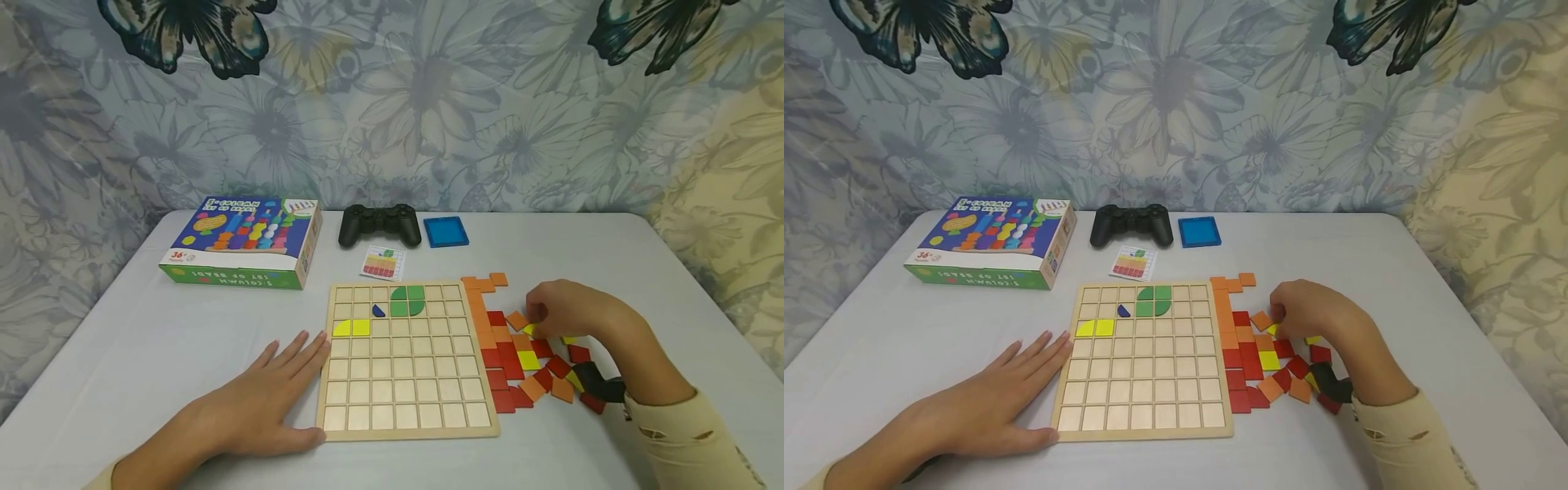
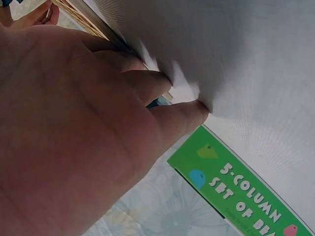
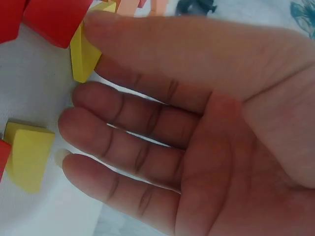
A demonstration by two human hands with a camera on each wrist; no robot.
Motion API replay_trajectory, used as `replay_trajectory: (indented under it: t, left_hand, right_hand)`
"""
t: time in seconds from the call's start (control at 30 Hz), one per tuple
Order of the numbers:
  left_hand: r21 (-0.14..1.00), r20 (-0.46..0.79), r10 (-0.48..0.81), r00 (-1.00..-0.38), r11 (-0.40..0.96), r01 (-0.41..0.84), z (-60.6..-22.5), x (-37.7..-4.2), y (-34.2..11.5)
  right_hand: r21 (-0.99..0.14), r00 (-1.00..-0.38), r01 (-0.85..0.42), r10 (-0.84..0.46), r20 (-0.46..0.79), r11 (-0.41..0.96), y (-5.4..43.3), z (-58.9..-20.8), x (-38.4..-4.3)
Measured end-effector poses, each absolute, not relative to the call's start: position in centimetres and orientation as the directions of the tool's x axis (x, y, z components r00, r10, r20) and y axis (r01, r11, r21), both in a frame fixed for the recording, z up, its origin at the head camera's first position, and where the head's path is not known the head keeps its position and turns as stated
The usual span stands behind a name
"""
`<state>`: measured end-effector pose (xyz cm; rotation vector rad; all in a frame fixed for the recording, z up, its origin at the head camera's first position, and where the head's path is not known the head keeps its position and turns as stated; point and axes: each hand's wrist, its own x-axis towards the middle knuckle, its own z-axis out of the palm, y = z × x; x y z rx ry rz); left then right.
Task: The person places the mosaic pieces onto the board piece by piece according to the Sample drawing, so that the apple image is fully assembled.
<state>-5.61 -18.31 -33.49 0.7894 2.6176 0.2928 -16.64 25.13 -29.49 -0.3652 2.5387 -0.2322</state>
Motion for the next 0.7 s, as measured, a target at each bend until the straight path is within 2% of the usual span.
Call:
replay_trajectory:
  t: [0.47,0.7]
  left_hand:
    - [0.295,-0.315,0.553,-0.771,0.829,0.475,-33.57,-5.65,-18.11]
    - [0.294,-0.315,0.550,-0.773,0.831,0.472,-33.50,-5.58,-18.10]
  right_hand:
    - [-0.360,-0.799,-0.262,-0.411,-0.438,0.895,25.15,-29.49,-16.67]
    - [-0.369,-0.795,-0.359,-0.488,-0.361,0.857,25.28,-29.25,-16.64]
